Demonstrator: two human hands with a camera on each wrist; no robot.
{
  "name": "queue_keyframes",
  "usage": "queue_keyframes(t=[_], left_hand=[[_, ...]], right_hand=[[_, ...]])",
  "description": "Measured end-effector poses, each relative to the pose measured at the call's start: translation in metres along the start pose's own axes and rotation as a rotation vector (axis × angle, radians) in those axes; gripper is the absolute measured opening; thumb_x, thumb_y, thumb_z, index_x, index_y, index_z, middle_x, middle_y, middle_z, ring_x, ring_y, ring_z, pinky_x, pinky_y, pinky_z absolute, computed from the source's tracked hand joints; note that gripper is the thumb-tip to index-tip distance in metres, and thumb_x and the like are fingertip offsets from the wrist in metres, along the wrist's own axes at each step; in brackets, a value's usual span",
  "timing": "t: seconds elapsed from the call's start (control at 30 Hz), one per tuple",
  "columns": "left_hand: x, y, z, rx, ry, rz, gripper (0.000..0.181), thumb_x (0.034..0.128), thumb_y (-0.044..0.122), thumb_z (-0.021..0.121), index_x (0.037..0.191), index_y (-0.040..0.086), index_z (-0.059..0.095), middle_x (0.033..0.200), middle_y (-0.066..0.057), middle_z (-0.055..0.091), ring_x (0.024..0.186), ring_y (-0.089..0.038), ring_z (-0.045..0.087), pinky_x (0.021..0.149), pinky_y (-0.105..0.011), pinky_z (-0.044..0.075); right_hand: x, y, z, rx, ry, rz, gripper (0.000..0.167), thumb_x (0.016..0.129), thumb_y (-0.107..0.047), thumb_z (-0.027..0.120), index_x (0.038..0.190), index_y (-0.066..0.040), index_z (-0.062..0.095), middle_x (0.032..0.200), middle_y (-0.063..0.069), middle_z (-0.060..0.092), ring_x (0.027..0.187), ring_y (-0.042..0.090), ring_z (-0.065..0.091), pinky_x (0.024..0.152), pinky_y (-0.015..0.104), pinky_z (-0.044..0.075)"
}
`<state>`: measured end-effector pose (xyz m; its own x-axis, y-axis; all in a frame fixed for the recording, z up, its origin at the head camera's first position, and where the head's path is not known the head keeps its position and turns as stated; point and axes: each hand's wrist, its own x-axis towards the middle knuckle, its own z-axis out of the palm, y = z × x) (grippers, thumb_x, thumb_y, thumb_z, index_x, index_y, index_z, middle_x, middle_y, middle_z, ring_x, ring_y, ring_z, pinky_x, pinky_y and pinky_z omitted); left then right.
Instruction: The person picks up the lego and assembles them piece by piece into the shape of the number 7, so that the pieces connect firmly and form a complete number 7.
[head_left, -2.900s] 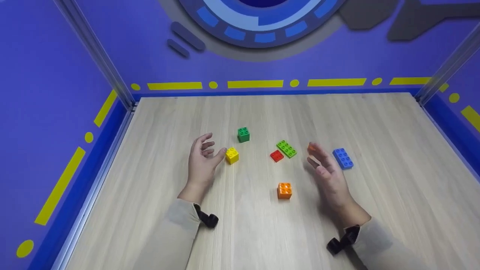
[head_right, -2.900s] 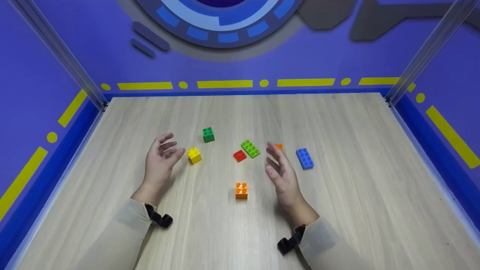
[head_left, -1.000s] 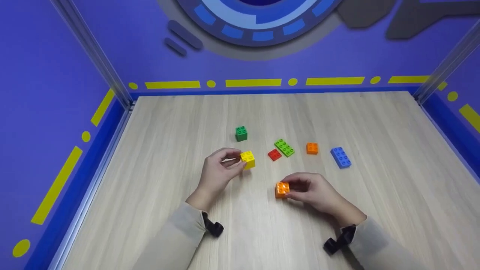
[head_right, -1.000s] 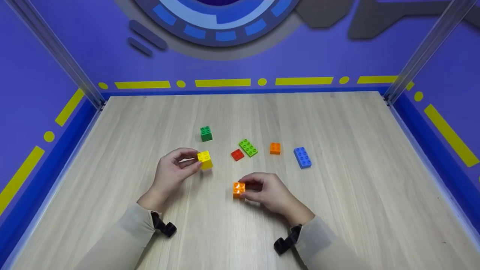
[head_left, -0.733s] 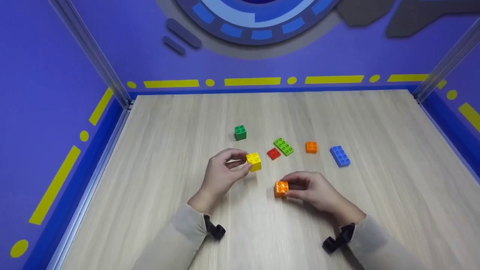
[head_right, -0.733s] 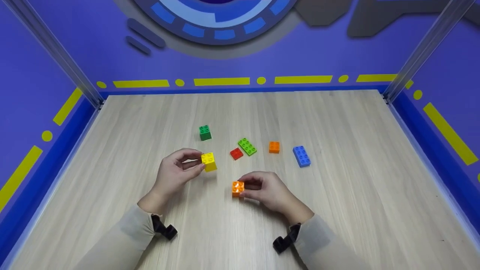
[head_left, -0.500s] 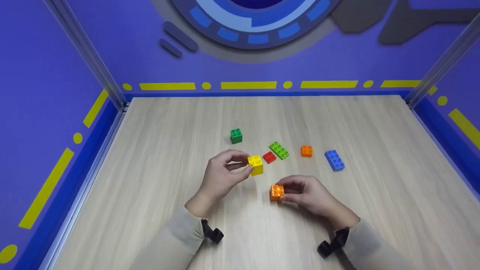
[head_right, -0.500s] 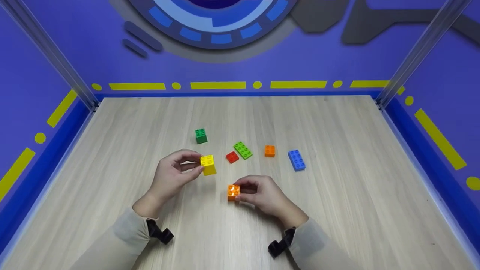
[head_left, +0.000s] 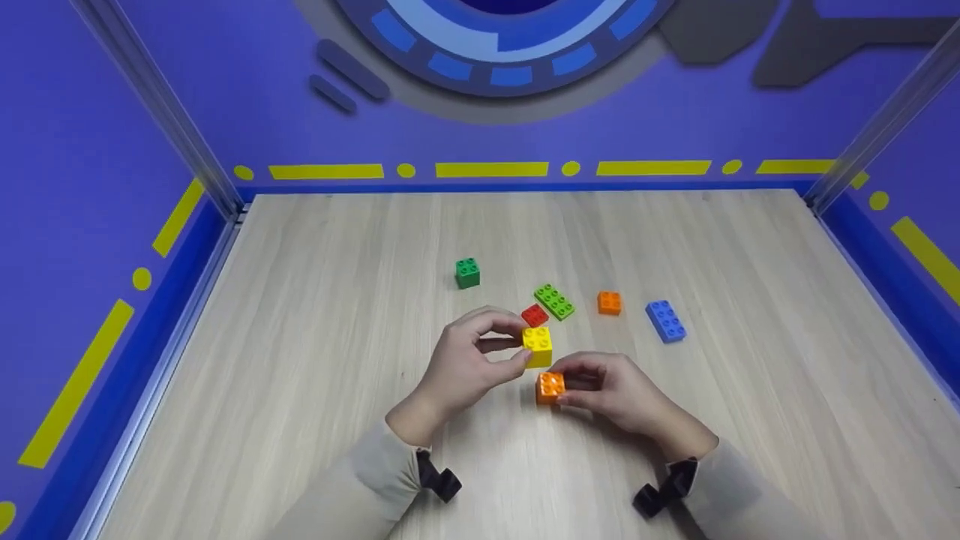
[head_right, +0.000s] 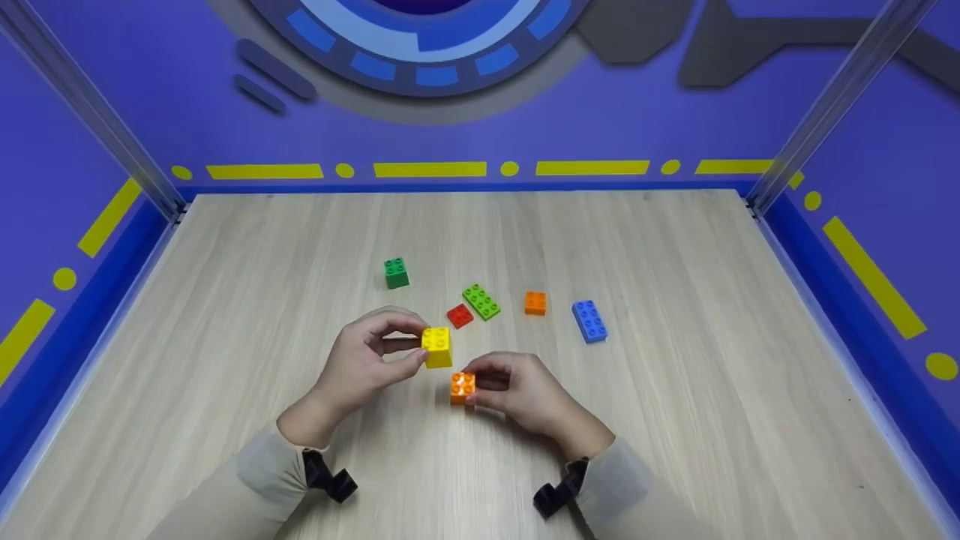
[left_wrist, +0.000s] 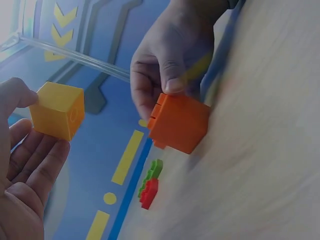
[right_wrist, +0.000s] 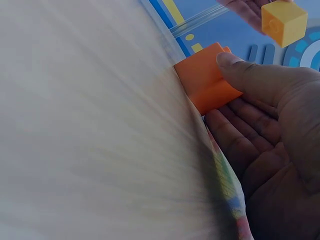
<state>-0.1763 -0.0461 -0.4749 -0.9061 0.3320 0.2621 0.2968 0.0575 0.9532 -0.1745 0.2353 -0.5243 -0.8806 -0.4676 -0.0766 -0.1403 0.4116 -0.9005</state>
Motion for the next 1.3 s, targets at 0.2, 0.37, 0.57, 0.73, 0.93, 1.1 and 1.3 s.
queue_keyframes(t=[0.2, 0.37, 0.57, 0.73, 0.93, 1.1, 1.3], left_hand=[[-0.002, -0.007, 0.007, -0.013, -0.03, -0.001, 0.029, 0.0949, 0.0, 0.086, 0.123, 0.004, 0.079, 0.127, -0.011, 0.075, 0.118, -0.019, 0.077, 0.105, -0.031, 0.067], [-0.003, -0.012, 0.014, -0.013, -0.055, -0.018, 0.027, 0.0944, 0.0, 0.087, 0.121, 0.002, 0.08, 0.126, -0.014, 0.076, 0.119, -0.02, 0.078, 0.105, -0.03, 0.066], [-0.006, -0.018, 0.021, -0.019, -0.101, -0.038, 0.026, 0.0944, -0.001, 0.086, 0.12, 0.0, 0.08, 0.124, -0.014, 0.075, 0.12, -0.022, 0.077, 0.106, -0.033, 0.066], [-0.009, -0.024, 0.024, -0.02, -0.125, -0.046, 0.025, 0.0946, -0.002, 0.085, 0.119, -0.001, 0.08, 0.125, -0.015, 0.075, 0.118, -0.017, 0.076, 0.107, -0.034, 0.066], [-0.012, -0.028, 0.026, -0.006, -0.136, -0.044, 0.026, 0.095, -0.003, 0.085, 0.12, 0.0, 0.081, 0.125, -0.015, 0.075, 0.118, -0.015, 0.075, 0.107, -0.033, 0.066], [-0.013, -0.029, 0.027, -0.014, -0.144, -0.041, 0.026, 0.0959, -0.002, 0.085, 0.121, 0.001, 0.081, 0.126, -0.015, 0.076, 0.119, -0.015, 0.075, 0.107, -0.032, 0.066], [-0.011, -0.031, 0.027, -0.012, -0.152, -0.028, 0.025, 0.0965, -0.002, 0.085, 0.121, 0.002, 0.081, 0.125, -0.013, 0.076, 0.12, -0.013, 0.075, 0.109, -0.034, 0.065]], right_hand=[[-0.002, -0.001, 0.0, 0.005, -0.013, 0.005, 0.039, 0.098, -0.017, 0.09, 0.135, -0.009, 0.079, 0.138, 0.013, 0.081, 0.131, 0.032, 0.078, 0.115, 0.036, 0.062], [-0.002, -0.001, 0.0, 0.023, -0.024, -0.004, 0.041, 0.099, -0.018, 0.09, 0.137, -0.009, 0.078, 0.14, 0.013, 0.079, 0.132, 0.032, 0.078, 0.113, 0.031, 0.062], [-0.003, 0.0, 0.001, 0.047, -0.03, -0.029, 0.043, 0.1, -0.015, 0.088, 0.14, -0.006, 0.076, 0.14, 0.015, 0.079, 0.131, 0.029, 0.079, 0.111, 0.03, 0.063], [-0.002, 0.0, 0.003, 0.048, -0.021, -0.043, 0.042, 0.099, -0.012, 0.088, 0.139, -0.007, 0.075, 0.136, 0.013, 0.08, 0.128, 0.023, 0.079, 0.111, 0.029, 0.063], [-0.002, 0.0, 0.004, 0.02, -0.021, -0.04, 0.04, 0.099, -0.012, 0.088, 0.138, -0.01, 0.076, 0.134, 0.007, 0.081, 0.129, 0.024, 0.078, 0.113, 0.032, 0.062], [-0.003, 0.0, 0.003, 0.001, -0.02, -0.027, 0.04, 0.1, -0.014, 0.087, 0.138, -0.012, 0.076, 0.134, 0.006, 0.081, 0.13, 0.027, 0.078, 0.115, 0.036, 0.062], [-0.001, 0.001, 0.002, 0.012, -0.019, -0.035, 0.04, 0.099, -0.011, 0.087, 0.138, -0.011, 0.076, 0.134, 0.007, 0.081, 0.131, 0.028, 0.078, 0.114, 0.034, 0.062]])
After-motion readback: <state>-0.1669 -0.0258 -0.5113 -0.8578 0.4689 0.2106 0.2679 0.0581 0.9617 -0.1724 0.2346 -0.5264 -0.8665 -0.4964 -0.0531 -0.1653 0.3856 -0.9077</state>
